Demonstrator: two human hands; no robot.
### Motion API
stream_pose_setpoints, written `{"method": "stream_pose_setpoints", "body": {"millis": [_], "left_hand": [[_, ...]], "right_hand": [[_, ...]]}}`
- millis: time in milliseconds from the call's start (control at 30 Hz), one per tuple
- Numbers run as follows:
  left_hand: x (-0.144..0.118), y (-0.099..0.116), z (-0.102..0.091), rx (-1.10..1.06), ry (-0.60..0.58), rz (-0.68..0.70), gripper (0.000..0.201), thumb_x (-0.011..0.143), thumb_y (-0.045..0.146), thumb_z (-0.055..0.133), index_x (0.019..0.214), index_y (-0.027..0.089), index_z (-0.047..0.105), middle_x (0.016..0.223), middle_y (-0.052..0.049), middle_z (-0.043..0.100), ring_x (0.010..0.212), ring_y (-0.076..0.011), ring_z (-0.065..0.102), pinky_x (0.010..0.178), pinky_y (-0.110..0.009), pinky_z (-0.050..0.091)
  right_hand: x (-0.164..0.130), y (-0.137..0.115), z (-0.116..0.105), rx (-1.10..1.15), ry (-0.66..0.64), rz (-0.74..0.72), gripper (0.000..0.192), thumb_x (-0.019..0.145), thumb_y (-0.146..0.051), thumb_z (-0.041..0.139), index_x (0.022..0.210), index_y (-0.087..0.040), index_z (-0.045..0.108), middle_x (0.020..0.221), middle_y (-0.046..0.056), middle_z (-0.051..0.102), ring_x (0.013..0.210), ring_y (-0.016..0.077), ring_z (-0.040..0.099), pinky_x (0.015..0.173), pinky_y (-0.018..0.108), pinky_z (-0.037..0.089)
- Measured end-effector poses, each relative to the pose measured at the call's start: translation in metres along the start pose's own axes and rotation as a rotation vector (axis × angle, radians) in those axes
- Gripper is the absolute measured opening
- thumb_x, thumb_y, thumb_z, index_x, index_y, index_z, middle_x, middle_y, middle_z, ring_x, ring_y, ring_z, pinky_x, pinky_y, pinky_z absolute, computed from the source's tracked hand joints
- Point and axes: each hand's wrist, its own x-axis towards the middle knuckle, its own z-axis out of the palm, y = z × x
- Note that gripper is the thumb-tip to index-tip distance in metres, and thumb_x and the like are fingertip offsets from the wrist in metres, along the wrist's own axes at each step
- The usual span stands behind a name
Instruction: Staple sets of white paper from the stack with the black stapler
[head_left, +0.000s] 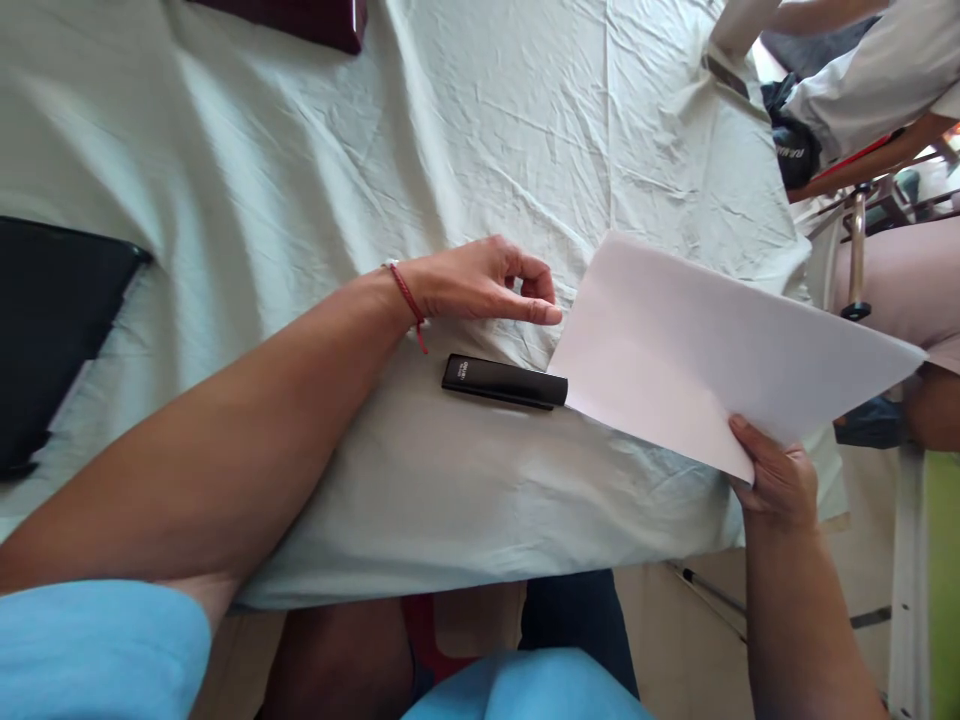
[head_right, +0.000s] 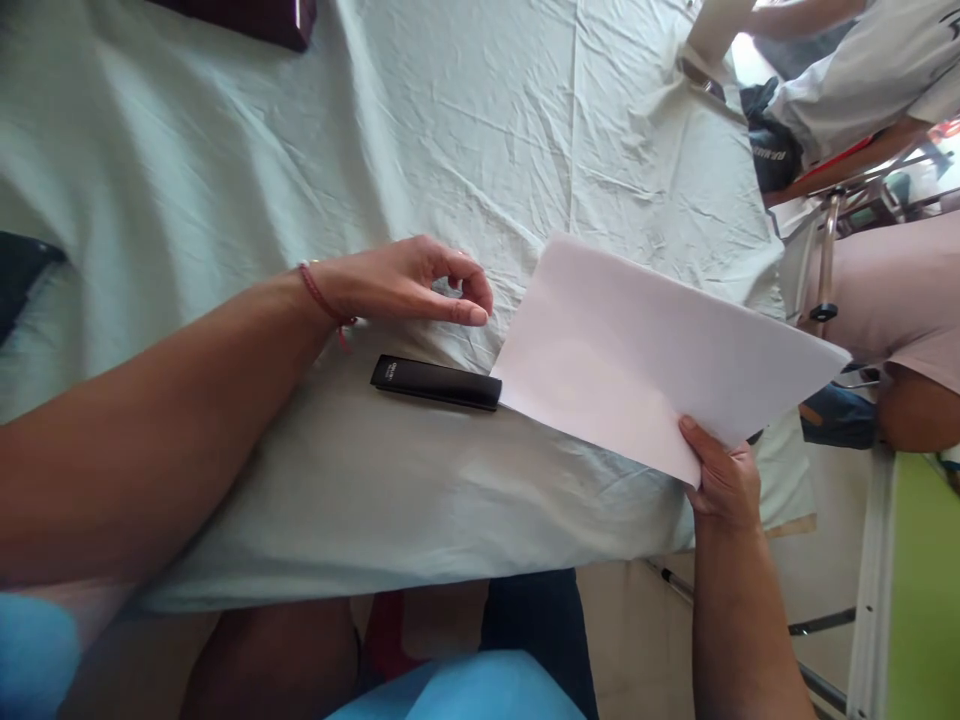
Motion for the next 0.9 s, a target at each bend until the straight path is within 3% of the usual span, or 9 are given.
{"method": "stream_pose_setpoints", "body": {"millis": [167,233,400,700,900], "left_hand": [[0.002,0.011,0.001,0.015,-0.149,0.009,0.032,0.086,0.050,0.084,0.095,0.019,0.086,0.084,-0.002,0.070,0.084,-0.0196,0.062,0.078,-0.032,0.044],[0.003,0.014,0.003,0.018,-0.239,-0.016,0.033,0.081,0.049,0.087,0.095,0.019,0.083,0.080,0.000,0.065,0.077,-0.0179,0.058,0.073,-0.032,0.042],[0.006,0.023,0.006,0.054,-0.420,-0.091,0.029,0.080,0.044,0.086,0.085,0.022,0.068,0.074,0.002,0.057,0.070,-0.0166,0.050,0.067,-0.032,0.038],[0.011,0.026,0.011,0.162,-0.461,-0.181,0.041,0.082,0.045,0.086,0.076,0.026,0.051,0.070,0.004,0.052,0.068,-0.0170,0.045,0.063,-0.033,0.032],[0.016,0.021,0.016,0.152,-0.436,-0.140,0.043,0.077,0.043,0.087,0.072,0.027,0.048,0.065,0.005,0.050,0.063,-0.0165,0.043,0.056,-0.032,0.027]], "right_hand": [[-0.002,0.006,-0.011,-0.029,-0.022,-0.021,0.065,0.047,-0.035,0.111,0.107,-0.025,0.088,0.117,0.007,0.091,0.114,0.0283,0.085,0.084,0.031,0.078],[-0.003,0.009,-0.013,-0.042,-0.019,-0.012,0.064,0.047,-0.036,0.111,0.106,-0.026,0.087,0.116,0.007,0.091,0.113,0.0305,0.085,0.083,0.034,0.079],[-0.003,0.012,-0.012,-0.039,-0.006,0.017,0.063,0.046,-0.035,0.111,0.104,-0.023,0.087,0.111,0.003,0.090,0.096,0.0202,0.083,0.077,0.026,0.075],[-0.006,0.007,-0.004,0.014,-0.014,0.035,0.062,0.046,-0.030,0.112,0.102,-0.021,0.088,0.105,0.001,0.090,0.084,0.0161,0.082,0.072,0.022,0.073],[-0.003,0.001,0.003,-0.005,-0.059,-0.044,0.054,0.054,-0.031,0.112,0.102,-0.026,0.087,0.106,0.000,0.091,0.093,0.0201,0.085,0.078,0.025,0.076]]}}
